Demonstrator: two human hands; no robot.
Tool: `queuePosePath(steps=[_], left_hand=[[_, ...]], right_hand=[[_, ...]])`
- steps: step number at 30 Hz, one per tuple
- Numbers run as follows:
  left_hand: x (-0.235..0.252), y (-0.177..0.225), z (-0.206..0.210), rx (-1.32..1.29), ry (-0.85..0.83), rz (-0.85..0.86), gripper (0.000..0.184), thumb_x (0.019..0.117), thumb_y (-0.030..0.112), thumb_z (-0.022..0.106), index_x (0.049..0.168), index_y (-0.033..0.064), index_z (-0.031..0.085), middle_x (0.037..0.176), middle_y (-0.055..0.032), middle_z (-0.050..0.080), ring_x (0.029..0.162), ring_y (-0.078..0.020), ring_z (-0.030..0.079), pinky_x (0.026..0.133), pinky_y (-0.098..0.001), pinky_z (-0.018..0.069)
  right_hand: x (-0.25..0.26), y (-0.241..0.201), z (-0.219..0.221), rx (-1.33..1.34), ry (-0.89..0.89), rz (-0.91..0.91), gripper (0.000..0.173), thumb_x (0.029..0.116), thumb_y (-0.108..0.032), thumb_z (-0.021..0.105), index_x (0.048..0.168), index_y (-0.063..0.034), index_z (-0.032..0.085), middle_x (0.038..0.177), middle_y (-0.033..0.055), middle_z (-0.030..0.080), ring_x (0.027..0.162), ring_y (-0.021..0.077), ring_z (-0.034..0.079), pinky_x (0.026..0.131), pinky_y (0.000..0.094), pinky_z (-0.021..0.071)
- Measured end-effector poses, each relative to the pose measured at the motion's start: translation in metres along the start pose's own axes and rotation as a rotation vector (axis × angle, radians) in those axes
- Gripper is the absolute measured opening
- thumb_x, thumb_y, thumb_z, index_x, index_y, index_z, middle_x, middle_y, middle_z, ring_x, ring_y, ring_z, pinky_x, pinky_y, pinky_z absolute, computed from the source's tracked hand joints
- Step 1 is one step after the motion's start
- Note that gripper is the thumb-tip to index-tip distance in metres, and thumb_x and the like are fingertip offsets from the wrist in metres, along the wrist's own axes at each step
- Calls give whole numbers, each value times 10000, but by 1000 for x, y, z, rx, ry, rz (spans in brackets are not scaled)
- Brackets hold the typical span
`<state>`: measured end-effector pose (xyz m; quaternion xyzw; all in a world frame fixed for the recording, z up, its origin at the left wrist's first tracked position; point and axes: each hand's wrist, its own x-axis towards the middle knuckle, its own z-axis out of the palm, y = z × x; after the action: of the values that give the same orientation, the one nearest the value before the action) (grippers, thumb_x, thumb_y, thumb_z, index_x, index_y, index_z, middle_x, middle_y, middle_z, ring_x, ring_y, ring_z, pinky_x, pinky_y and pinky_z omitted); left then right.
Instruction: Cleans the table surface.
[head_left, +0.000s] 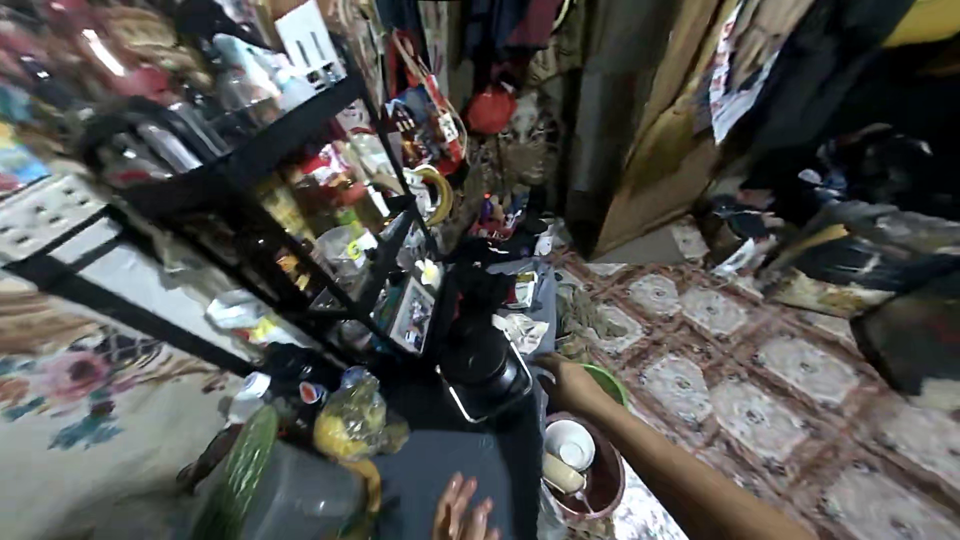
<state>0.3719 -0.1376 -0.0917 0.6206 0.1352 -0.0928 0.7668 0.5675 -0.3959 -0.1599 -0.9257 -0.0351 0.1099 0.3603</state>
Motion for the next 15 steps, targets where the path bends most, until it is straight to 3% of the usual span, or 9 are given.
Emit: queuePosePath(steps=[2, 6, 8, 10, 11, 15], left_hand=[[36, 22, 38, -165, 86, -160, 533, 1093, 231, 398, 1573, 34, 279, 1545, -213, 423, 1323, -336, 542, 1018, -505, 508], [78, 44, 78, -388, 308, -321, 481, 1108, 315, 431, 1495, 37, 370, 1410, -218, 493, 1183, -313, 595, 926, -439, 524], [83, 44, 78, -425, 338, -313, 409, 1120, 338, 384, 1386, 29, 417, 1290, -179, 537, 1113, -273, 609, 897, -418, 526], [81, 50, 74, -454, 341, -232, 348, 1130, 368, 311, 1122, 73, 496, 1060, -89, 635, 981, -198, 661, 864, -381, 553], [78, 57, 72, -481, 350, -188, 365, 1131, 369, 294, 1044, 92, 515, 973, -61, 669, 919, -181, 692, 840, -370, 580], [58, 95, 63, -674, 338, -122, 442, 1131, 384, 251, 973, 111, 561, 863, -63, 729, 847, -211, 747, 829, -402, 621]], right_hand=[[37, 9, 4, -53, 40, 2, 444, 994, -101, 595, 1438, -130, 600, 1576, 152, 458, 1414, 372, 480, 1142, 582, 412], [85, 25, 25, -184, -65, 31, 580, 984, -175, 617, 1547, -180, 475, 1651, 158, 336, 1497, 431, 332, 1131, 669, 354], [87, 26, 36, -243, -108, 54, 513, 992, -191, 613, 1499, -188, 535, 1599, 160, 419, 1458, 445, 376, 1104, 683, 356], [82, 20, 44, -333, -100, 64, 412, 999, -160, 579, 1409, -127, 605, 1472, 200, 532, 1361, 451, 475, 1079, 667, 380], [76, 19, 47, -357, -95, 64, 383, 1005, -151, 559, 1381, -111, 619, 1432, 205, 561, 1336, 441, 504, 1077, 659, 386], [45, 18, 38, -126, 44, 144, 366, 986, -235, 606, 1319, -97, 668, 1333, 172, 645, 1265, 374, 591, 1092, 632, 394]])
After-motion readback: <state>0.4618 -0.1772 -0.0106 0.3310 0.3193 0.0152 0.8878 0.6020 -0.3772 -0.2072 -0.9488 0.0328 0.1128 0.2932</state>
